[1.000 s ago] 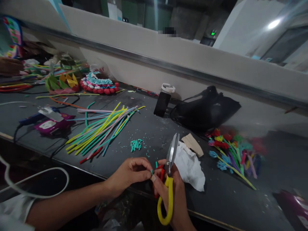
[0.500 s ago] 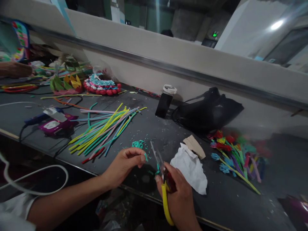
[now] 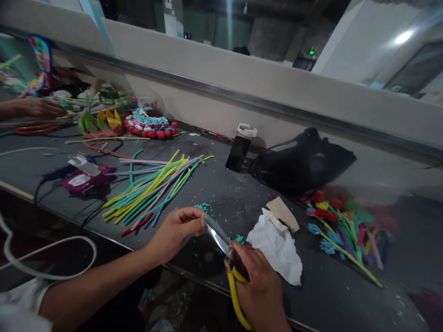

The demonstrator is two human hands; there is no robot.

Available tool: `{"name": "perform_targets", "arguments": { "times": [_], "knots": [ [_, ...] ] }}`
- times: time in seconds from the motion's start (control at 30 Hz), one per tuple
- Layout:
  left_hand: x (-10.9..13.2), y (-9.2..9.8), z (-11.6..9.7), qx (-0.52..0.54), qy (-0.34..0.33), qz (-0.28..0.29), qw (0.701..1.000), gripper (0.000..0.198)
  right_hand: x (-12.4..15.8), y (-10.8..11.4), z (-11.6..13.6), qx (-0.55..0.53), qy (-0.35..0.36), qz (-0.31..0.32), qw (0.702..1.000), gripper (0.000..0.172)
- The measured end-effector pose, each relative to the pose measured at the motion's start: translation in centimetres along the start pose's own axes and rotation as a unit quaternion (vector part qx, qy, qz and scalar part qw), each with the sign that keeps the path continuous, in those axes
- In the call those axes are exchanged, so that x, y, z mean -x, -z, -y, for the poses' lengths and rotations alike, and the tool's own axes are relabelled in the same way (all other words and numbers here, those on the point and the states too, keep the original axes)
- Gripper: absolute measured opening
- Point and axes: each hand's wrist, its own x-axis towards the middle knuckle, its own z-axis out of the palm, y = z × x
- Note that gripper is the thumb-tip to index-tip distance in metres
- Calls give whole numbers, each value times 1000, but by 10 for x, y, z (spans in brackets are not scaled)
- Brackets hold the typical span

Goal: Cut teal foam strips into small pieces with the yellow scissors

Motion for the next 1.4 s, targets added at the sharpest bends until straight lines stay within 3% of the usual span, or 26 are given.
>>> {"name": "perform_targets", "arguments": {
  "times": [1.07, 1.4],
  "knots": [
    [1, 2, -1, -16, -2, 4, 1000, 18, 7, -2, -2, -13, 27, 2, 1000, 31],
    [0, 3, 2, 11, -9, 9, 1000, 14, 6, -5, 0, 2, -6, 9, 1000, 29]
  ]
}}
